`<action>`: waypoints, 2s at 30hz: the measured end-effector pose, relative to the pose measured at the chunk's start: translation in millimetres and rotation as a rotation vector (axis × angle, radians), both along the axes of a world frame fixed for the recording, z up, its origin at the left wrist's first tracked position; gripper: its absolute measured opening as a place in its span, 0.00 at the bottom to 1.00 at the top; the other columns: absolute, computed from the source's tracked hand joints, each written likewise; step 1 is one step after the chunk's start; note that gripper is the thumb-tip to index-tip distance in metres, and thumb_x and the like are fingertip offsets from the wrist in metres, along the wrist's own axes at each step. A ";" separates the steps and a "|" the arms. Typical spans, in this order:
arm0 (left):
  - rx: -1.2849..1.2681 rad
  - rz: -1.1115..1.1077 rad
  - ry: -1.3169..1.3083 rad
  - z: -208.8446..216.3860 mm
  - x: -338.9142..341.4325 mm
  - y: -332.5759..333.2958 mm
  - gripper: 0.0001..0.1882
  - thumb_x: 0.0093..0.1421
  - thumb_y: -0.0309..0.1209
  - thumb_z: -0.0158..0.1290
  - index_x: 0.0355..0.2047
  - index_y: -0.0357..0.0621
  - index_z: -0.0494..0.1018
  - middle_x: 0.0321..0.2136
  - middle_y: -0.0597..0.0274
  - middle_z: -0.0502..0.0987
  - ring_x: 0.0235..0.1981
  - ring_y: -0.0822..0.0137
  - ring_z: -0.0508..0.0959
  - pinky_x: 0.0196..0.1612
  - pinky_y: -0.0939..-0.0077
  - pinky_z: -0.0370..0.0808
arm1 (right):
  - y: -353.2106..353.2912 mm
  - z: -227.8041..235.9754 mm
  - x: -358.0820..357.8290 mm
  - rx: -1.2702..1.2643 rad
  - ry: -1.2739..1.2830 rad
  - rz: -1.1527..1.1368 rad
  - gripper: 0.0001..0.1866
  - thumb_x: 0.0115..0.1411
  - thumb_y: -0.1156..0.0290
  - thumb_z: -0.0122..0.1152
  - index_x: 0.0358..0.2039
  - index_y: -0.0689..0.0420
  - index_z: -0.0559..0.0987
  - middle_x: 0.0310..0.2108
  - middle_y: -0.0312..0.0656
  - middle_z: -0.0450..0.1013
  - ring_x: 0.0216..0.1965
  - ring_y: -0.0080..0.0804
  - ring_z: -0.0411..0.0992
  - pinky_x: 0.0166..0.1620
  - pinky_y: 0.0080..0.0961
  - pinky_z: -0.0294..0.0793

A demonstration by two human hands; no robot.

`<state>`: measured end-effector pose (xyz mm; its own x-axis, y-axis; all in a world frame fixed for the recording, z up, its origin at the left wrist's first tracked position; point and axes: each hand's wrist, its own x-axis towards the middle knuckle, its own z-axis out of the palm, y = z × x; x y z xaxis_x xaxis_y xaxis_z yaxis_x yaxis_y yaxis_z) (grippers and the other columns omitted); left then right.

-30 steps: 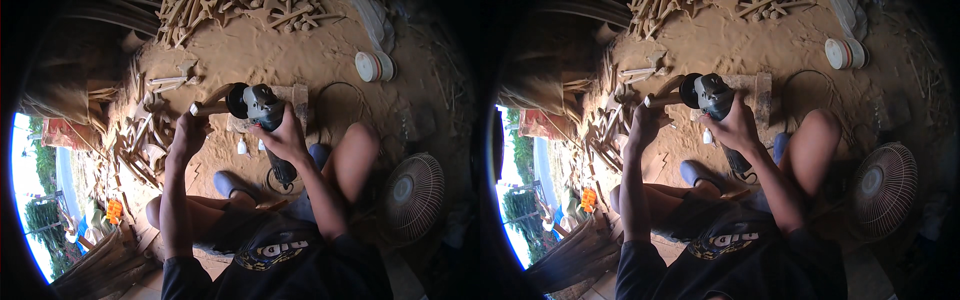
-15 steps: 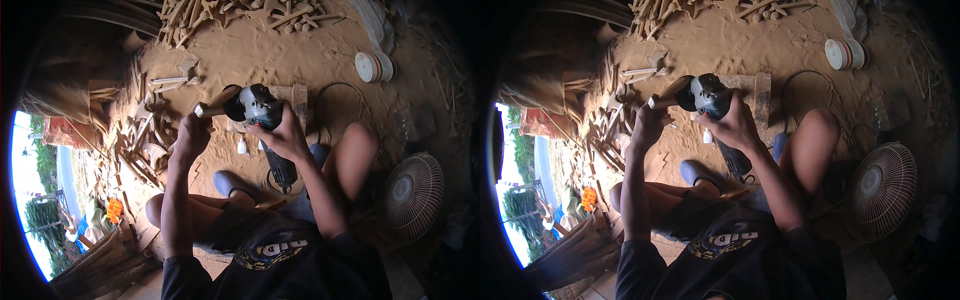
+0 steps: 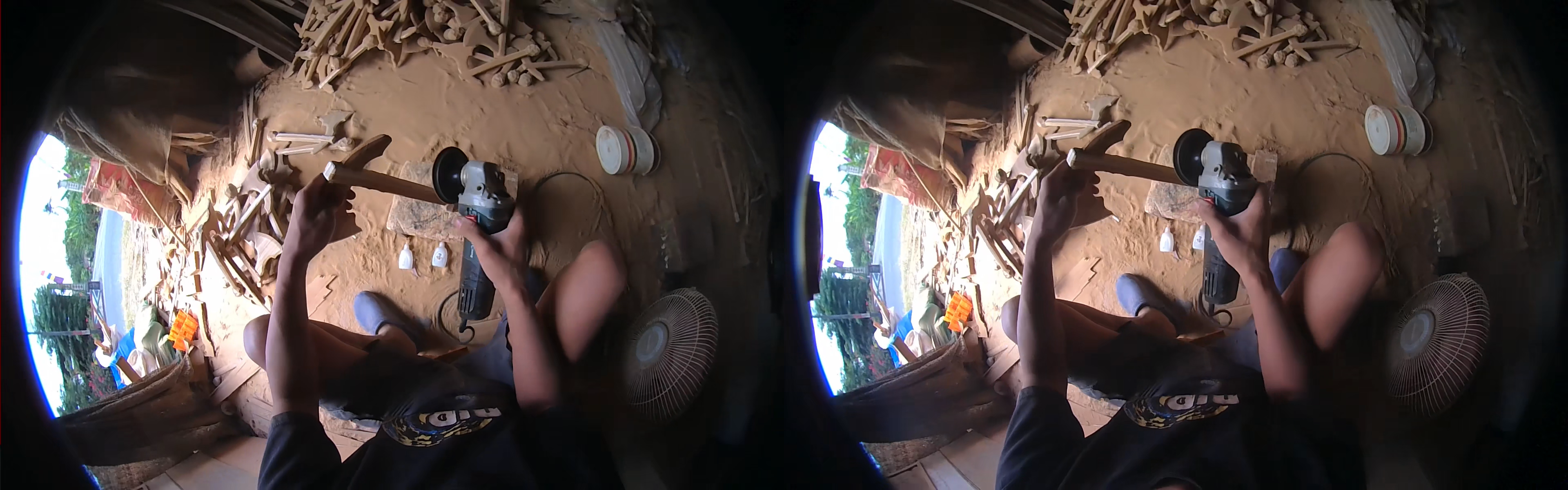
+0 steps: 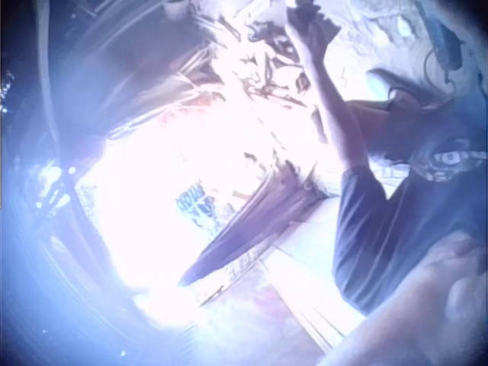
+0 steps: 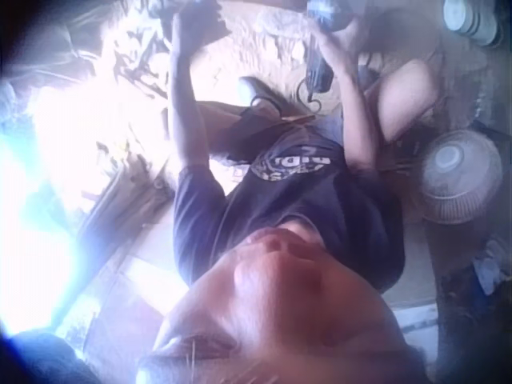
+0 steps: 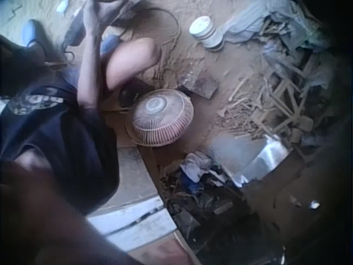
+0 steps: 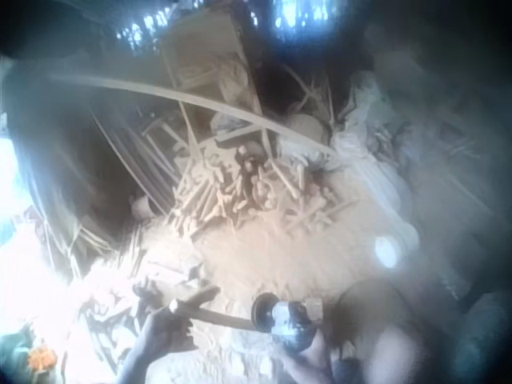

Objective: The person uses a handheld power sander to smooth the surface and edges of a carved wooden axe, rotating the axe to reach different sections.

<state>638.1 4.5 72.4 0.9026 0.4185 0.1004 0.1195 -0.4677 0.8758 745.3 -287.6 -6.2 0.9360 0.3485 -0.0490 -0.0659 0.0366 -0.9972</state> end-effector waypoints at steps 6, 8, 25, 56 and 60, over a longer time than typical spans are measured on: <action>-0.159 0.272 -0.125 62.5 -33.7 36.2 0.12 0.70 0.32 0.50 0.42 0.35 0.77 0.29 0.60 0.80 0.28 0.69 0.79 0.34 0.73 0.78 | -24.8 -5.8 30.3 0.132 0.234 -0.187 0.20 0.55 0.71 0.78 0.45 0.60 0.80 0.40 0.39 0.80 0.38 0.25 0.78 0.46 0.28 0.77; -0.229 0.211 -0.299 75.3 -45.5 48.7 0.15 0.70 0.37 0.54 0.43 0.33 0.78 0.29 0.60 0.80 0.28 0.69 0.80 0.34 0.73 0.79 | -35.5 -41.2 48.7 0.239 0.434 -0.132 0.18 0.56 0.70 0.75 0.45 0.58 0.79 0.38 0.37 0.79 0.36 0.28 0.78 0.44 0.30 0.78; -0.319 -0.102 -0.659 99.5 -96.7 79.9 0.26 0.70 0.47 0.57 0.49 0.32 0.81 0.35 0.62 0.84 0.34 0.73 0.80 0.38 0.79 0.76 | 28.7 -176.9 36.4 1.078 1.472 0.799 0.49 0.57 0.46 0.73 0.61 0.72 0.60 0.44 0.47 0.74 0.43 0.36 0.77 0.49 0.35 0.81; -0.364 0.145 -0.082 94.2 -132.2 105.1 0.24 0.70 0.26 0.49 0.66 0.46 0.69 0.30 0.58 0.79 0.26 0.70 0.78 0.28 0.70 0.78 | 61.1 -179.3 23.4 -0.436 -0.237 0.186 0.15 0.49 0.77 0.69 0.39 0.63 0.81 0.33 0.37 0.80 0.32 0.28 0.77 0.38 0.28 0.77; -0.361 0.074 -0.044 98.4 -121.6 95.3 0.26 0.70 0.25 0.50 0.69 0.49 0.70 0.31 0.58 0.81 0.28 0.71 0.79 0.30 0.71 0.79 | 54.5 -185.9 32.5 -0.553 -0.399 0.077 0.20 0.52 0.72 0.71 0.44 0.65 0.79 0.35 0.41 0.79 0.36 0.31 0.78 0.43 0.30 0.77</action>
<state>516.5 99.8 170.9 0.8667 0.4981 -0.0274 0.0998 -0.1194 0.9878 777.8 -233.1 -192.1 0.8931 0.4376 0.1048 0.3285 -0.4751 -0.8163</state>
